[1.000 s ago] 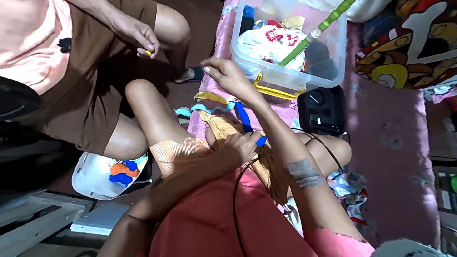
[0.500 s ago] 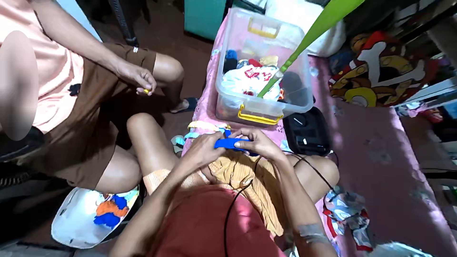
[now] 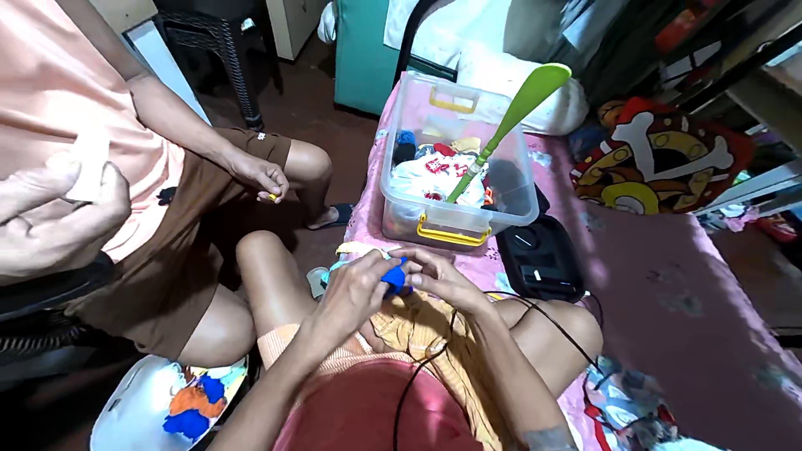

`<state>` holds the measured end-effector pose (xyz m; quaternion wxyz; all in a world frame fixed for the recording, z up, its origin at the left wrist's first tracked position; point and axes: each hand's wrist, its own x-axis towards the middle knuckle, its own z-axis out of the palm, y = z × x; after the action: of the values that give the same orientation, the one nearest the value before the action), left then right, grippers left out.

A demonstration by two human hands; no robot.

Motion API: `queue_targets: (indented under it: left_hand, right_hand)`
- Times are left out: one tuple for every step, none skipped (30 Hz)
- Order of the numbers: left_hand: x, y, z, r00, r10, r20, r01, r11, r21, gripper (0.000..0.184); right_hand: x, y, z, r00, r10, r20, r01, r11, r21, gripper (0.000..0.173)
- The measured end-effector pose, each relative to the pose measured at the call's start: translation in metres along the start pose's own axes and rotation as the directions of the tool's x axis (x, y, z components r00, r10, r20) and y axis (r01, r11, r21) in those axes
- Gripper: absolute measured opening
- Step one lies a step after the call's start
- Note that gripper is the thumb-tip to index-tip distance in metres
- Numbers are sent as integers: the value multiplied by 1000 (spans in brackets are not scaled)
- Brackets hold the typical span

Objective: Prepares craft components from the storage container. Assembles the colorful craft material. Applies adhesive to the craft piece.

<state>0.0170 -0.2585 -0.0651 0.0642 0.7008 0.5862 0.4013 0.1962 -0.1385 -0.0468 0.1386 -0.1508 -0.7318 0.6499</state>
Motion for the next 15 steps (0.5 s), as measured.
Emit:
queue_targets:
  left_hand:
    - [1, 2, 3, 995, 66, -70, -61, 995, 74, 32]
    - [1, 4, 4, 988, 93, -126, -81, 992, 94, 35]
    - [0, 4, 5, 982, 74, -174, -67, 997, 45, 39]
    - [-1, 4, 4, 979, 1, -202, -17, 997, -81, 44]
    - [-3, 3, 1, 975, -115, -187, 57, 955, -292, 52]
    - [-5, 3, -5, 963, -237, -125, 138, 839, -527, 64]
    - [-6, 3, -12, 943, -327, -61, 191, 684, -704, 71]
    - [-7, 4, -18, 922, -387, -21, 216, 559, -800, 70]
    - [-9, 3, -22, 910, -415, 2, 232, 503, -832, 65]
    - [-11, 3, -25, 905, -425, 20, 254, 502, -826, 60]
    - [-12, 6, -27, 899, -437, 39, 290, 526, -799, 59]
    - [-12, 9, -29, 891, -451, 56, 326, 548, -770, 58]
    - [-12, 13, -30, 883, -465, 64, 354, 570, -742, 55]
    - [-12, 15, -29, 877, -477, 61, 368, 584, -724, 50]
    - [-12, 17, -29, 873, -486, 45, 363, 585, -725, 42]
  right_hand:
    - [4, -2, 6, 999, 21, -25, -19, 998, 63, 53]
    - [8, -5, 11, 998, 47, -49, -42, 994, 99, 41]
    - [10, -8, 15, 995, 66, -79, -58, 993, 107, 32]
    - [11, -11, 20, 990, 67, -125, -55, 994, 94, 23]
    - [11, -15, 23, 982, 49, -184, -38, 997, 64, 15]
    - [11, -17, 24, 972, 25, -235, -19, 999, 28, 10]
    - [10, -19, 25, 965, 3, -264, -1, 1000, 8, 8]
    - [10, -21, 25, 960, -9, -280, 11, 1000, 5, 7]
    - [10, -21, 26, 957, -18, -291, 20, 1000, 6, 6]
    - [11, -21, 28, 954, -24, -297, 29, 1000, 13, 6]
    - [11, -21, 29, 953, -29, -301, 37, 999, 21, 6]
    - [12, -21, 31, 953, -33, -303, 43, 999, 27, 6]
    - [13, -22, 32, 952, -40, -303, 50, 998, 27, 6]
    - [14, -22, 34, 952, -48, -302, 58, 998, 22, 5]
    - [15, -23, 35, 952, -56, -302, 64, 998, 17, 5]
